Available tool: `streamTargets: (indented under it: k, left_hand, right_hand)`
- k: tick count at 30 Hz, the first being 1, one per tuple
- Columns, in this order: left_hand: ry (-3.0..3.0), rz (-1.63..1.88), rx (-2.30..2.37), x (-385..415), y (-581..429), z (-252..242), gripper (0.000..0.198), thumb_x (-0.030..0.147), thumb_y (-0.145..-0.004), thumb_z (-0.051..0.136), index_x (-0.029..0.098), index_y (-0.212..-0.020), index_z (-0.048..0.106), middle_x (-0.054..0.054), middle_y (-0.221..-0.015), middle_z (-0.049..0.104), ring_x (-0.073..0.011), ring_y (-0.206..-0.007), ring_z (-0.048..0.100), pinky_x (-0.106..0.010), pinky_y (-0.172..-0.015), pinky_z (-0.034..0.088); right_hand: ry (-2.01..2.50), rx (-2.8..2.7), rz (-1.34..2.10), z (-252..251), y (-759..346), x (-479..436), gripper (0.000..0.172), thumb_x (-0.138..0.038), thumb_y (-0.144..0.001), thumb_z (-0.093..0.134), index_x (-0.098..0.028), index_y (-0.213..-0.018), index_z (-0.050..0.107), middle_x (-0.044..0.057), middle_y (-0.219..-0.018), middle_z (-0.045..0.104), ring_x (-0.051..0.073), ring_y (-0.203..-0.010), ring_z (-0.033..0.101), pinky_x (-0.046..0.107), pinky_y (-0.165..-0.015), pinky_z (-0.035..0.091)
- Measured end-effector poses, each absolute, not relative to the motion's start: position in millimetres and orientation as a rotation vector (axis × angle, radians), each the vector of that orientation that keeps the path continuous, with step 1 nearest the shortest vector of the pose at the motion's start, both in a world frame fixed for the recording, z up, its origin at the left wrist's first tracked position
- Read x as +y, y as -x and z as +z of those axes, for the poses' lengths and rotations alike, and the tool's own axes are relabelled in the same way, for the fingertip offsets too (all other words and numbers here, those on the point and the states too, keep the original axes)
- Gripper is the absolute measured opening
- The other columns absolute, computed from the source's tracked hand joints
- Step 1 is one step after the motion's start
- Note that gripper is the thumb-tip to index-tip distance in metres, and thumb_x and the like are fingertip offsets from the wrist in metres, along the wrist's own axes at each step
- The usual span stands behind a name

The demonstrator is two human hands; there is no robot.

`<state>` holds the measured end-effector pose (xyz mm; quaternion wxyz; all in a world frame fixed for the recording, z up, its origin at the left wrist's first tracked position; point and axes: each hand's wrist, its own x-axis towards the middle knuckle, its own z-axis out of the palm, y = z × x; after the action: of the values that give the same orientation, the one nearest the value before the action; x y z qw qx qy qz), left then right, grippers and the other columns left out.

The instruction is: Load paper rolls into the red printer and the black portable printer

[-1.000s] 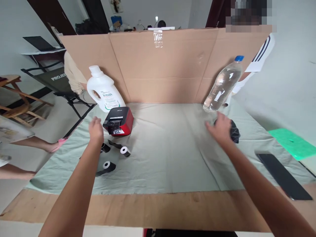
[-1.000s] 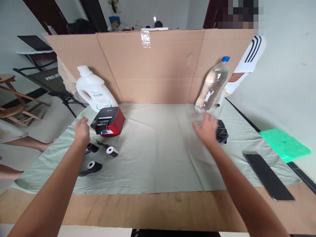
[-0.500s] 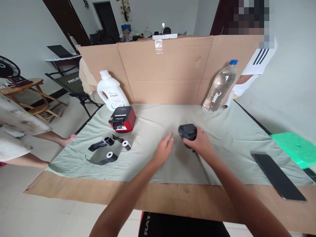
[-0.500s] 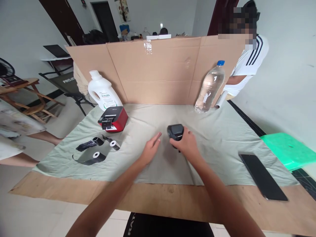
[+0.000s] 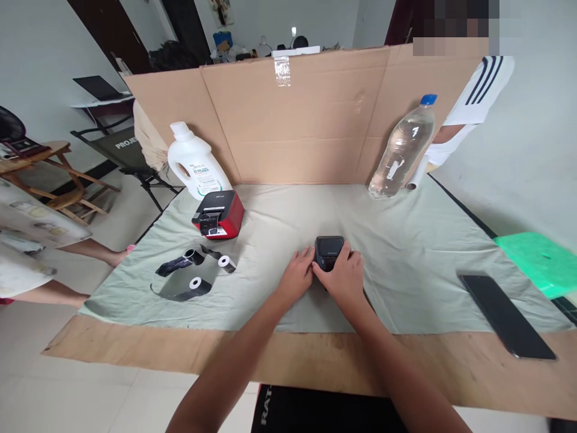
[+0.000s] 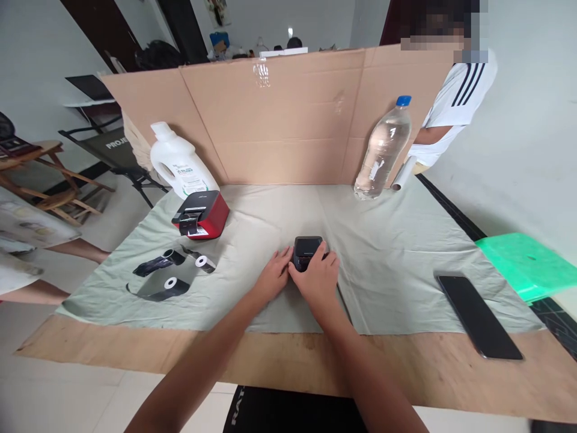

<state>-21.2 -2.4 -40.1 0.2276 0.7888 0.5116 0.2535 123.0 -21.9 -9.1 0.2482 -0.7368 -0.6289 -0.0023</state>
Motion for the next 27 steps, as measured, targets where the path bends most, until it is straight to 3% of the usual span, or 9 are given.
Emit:
streamTargets:
  k: [4, 8, 14, 22, 27]
  left_hand:
    - [-2.198, 0.647, 1.444, -3.4, 21.0, -39.9, 0.059, 0.013, -0.097, 0.037, 0.013, -0.155, 0.046, -0.013, -0.158, 0.05, -0.0252, -0.153, 0.04, -0.053, -0.131, 0.026]
    - [-2.18, 0.7, 1.478, -9.9, 23.5, -36.9, 0.054, 0.018, -0.102, 0.036, 0.019, -0.154, 0.049, -0.009, -0.155, 0.054, -0.0246, -0.151, 0.044, -0.052, -0.13, 0.029]
    - [-2.133, 0.669, 1.471, -12.8, 24.5, -36.2, 0.061, 0.009, -0.095, 0.037, 0.022, -0.154, 0.05, -0.006, -0.155, 0.054, -0.0232, -0.149, 0.046, -0.051, -0.13, 0.028]
    - [-2.256, 0.575, 1.496, -6.4, 26.1, -36.9, 0.073, -0.003, -0.082, 0.042, 0.022, -0.15, 0.054, -0.006, -0.149, 0.06, -0.0252, -0.153, 0.041, -0.057, -0.133, 0.012]
    - [-2.22, 0.582, 1.493, -6.4, 27.4, -35.4, 0.077, -0.006, -0.081, 0.04, 0.025, -0.15, 0.054, -0.003, -0.15, 0.059, -0.024, -0.152, 0.042, -0.057, -0.133, 0.01]
  right_hand:
    - [1.995, -1.676, 0.104, -15.4, -126.4, -21.2, 0.102, -0.062, -0.074, 0.077, 0.001, -0.145, 0.042, 0.029, -0.118, 0.055, 0.043, -0.11, 0.055, 0.055, -0.097, 0.046]
    - [1.759, -1.614, 0.355, -19.7, -148.6, -13.2, 0.097, -0.069, -0.079, 0.067, -0.007, -0.149, 0.042, 0.028, -0.13, 0.056, 0.044, -0.124, 0.054, 0.061, -0.106, 0.043]
    - [1.298, -1.317, 0.933, -26.0, -175.6, 1.4, 0.076, -0.069, -0.096, 0.042, -0.023, -0.156, 0.038, 0.017, -0.161, 0.044, 0.029, -0.149, 0.043, 0.051, -0.123, 0.035]
    - [1.293, -1.295, 0.913, -39.1, -161.8, 0.7, 0.076, -0.064, -0.101, 0.032, -0.022, -0.164, 0.028, 0.012, -0.167, 0.037, 0.024, -0.155, 0.034, 0.048, -0.127, 0.028]
    - [1.285, -1.311, 0.918, -41.9, -163.4, 2.4, 0.075, -0.061, -0.102, 0.034, -0.019, -0.164, 0.026, 0.012, -0.168, 0.035, 0.023, -0.156, 0.032, 0.046, -0.128, 0.026]
